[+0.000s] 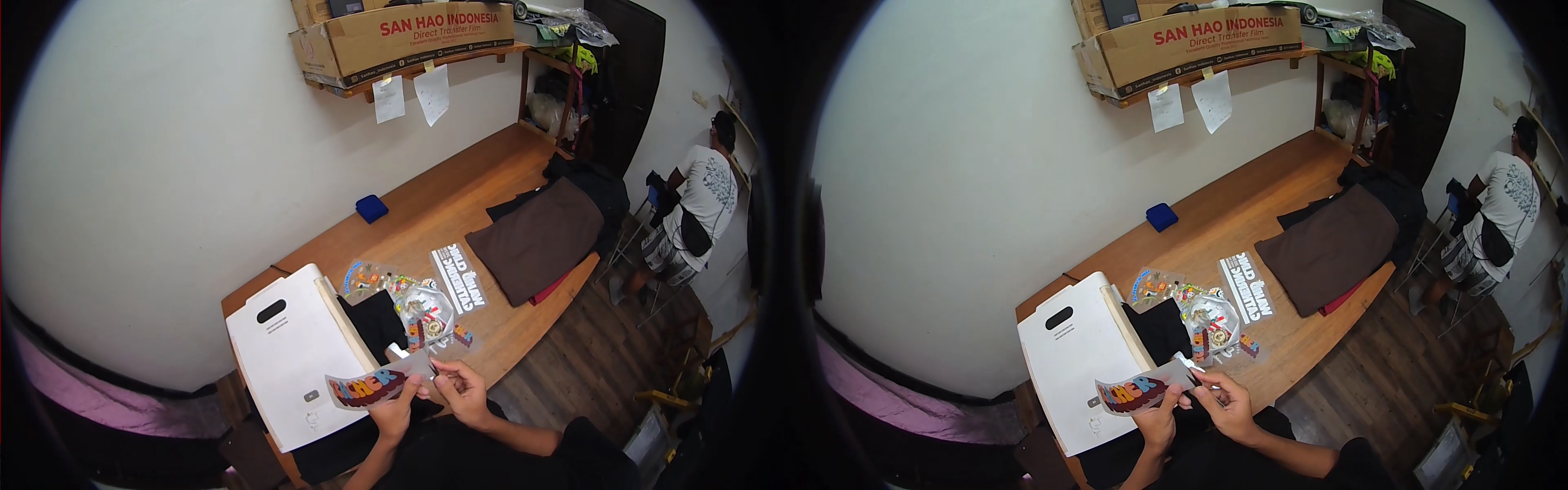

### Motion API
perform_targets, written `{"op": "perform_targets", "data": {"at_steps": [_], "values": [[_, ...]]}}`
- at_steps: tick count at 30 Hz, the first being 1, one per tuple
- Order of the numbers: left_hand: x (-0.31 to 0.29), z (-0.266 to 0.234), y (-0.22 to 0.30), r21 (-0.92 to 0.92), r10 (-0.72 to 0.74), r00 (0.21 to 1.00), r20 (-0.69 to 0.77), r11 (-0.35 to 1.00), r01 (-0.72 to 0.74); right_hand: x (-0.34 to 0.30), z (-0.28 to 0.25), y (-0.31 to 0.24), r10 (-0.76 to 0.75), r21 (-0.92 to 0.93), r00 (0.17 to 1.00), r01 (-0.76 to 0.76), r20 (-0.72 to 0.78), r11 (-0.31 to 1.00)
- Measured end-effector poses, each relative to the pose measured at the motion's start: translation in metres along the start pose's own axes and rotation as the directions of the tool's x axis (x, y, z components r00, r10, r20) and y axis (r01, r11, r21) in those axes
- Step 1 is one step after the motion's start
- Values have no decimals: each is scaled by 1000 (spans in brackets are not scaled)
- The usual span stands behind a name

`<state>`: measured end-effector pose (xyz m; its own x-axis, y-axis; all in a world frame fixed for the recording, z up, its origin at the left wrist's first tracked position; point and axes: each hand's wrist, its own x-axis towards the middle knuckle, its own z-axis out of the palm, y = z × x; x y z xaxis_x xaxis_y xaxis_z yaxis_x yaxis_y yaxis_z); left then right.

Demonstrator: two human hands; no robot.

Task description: Cutting out a printed graphic from a sheet using scissors.

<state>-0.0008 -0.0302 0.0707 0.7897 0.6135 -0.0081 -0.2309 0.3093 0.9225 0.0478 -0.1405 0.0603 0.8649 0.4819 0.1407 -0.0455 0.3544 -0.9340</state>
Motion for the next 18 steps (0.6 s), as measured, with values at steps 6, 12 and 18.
{"op": "perform_targets", "data": {"at_steps": [6, 12, 18], "values": [[1, 6, 4, -34, -30, 998, -55, 999, 28, 0, -1, 3, 8, 20, 1000, -7, -15, 1000], [1, 6, 3, -23, -17, 999, -51, 1000, 15, 0, 2, 3, 14, 41, 998, -11, -57, 999], [0, 5, 3, -17, 1, 1000, -19, 1000, -1, -1, 1, 3, 7, 30, 998, -6, -54, 1000]]}}
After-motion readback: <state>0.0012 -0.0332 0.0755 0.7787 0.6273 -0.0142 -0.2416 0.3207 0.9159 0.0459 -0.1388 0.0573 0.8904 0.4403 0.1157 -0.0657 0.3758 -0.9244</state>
